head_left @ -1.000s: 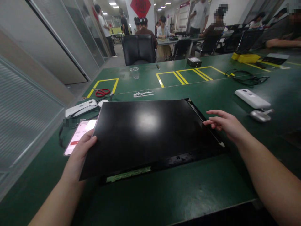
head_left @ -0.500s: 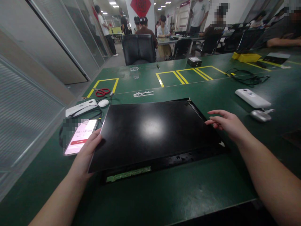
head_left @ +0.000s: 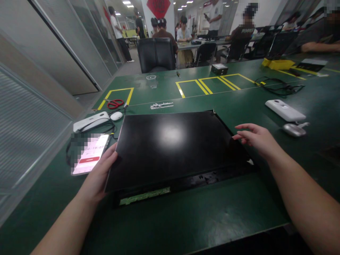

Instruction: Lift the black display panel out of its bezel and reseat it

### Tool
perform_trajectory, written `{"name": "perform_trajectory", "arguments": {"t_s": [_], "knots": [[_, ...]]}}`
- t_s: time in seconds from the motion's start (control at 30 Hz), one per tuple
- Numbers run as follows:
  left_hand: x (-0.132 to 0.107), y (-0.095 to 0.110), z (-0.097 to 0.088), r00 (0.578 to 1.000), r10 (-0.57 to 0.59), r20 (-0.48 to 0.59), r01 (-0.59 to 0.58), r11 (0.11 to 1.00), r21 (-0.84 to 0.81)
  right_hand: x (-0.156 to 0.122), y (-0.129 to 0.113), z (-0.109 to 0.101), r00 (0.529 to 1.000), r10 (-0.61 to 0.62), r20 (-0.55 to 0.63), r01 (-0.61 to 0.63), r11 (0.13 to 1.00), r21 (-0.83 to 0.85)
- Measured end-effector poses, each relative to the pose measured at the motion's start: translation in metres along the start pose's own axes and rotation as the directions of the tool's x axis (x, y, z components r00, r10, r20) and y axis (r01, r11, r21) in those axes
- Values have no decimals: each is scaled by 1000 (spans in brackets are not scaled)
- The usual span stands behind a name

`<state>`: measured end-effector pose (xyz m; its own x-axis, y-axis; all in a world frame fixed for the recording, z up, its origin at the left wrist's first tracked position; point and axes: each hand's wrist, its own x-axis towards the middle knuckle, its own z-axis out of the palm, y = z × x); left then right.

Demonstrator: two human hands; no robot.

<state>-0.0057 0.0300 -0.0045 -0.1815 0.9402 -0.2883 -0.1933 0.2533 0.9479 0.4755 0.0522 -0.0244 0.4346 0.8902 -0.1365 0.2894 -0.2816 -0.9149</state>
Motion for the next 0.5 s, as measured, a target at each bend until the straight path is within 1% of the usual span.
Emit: {"name": "perform_trajectory", "arguments": {"t_s": [0.2,0.5], "knots": [[-1,2,3,998,-41,-45,43,998,52,0,4,0,997,-71,15,72,991,-116],[-2,3,3,995,-83,-47,85,996,36,-8,-2,4,997,-77,9,77,951,-300]]}}
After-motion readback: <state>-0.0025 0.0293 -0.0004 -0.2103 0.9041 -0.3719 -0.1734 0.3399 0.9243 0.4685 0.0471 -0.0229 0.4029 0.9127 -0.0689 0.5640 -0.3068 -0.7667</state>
